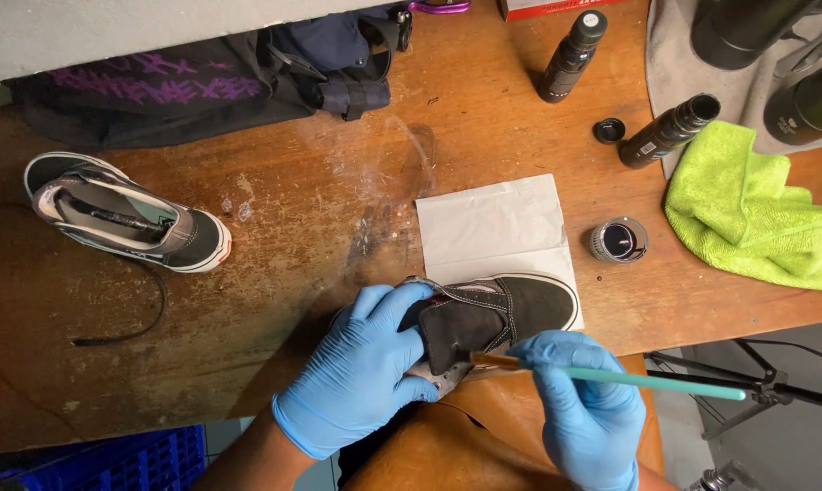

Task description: Detailing a black sneaker by applying black paint to its edges and surfaces with a small brush on a workbench.

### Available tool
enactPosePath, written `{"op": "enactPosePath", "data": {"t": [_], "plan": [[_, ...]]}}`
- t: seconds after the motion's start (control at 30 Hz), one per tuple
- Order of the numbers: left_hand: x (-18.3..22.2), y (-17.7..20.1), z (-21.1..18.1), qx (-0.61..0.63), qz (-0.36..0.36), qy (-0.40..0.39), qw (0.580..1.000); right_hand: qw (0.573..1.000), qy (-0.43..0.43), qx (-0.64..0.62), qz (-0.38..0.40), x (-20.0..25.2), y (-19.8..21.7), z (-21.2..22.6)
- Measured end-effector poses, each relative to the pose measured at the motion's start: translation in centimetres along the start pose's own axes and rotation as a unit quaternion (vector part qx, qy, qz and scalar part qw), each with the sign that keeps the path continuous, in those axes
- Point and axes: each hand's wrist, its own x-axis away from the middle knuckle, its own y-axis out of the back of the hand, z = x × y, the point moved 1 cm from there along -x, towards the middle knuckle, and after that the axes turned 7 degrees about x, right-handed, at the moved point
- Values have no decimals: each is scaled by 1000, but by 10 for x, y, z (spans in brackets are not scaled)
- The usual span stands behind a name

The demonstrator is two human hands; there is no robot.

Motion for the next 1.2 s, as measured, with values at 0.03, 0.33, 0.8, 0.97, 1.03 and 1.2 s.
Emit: {"op": "enactPosePath", "data": {"t": [0.03,0.33,0.8,0.97,1.03,1.2], "plan": [[0,1,-1,0,2,0,1000,1000,-2,0,-1,1,1,-2],[1,1,-3,-5,2,3,1000,1000,-8,-10,23,-1,-3,4],[8,-3,-7,-8,-16,7,1000,991,-68,101,61,-26,-5,15],[12,-6,-6,-5,-19,5,1000,990,-56,81,96,-31,-8,14],[13,-8,-7,2,-19,14,1000,990,-59,109,72,-34,-8,14],[15,-10,-9,-20,-23,22,999,981,25,123,147,-45,-14,24]]}}
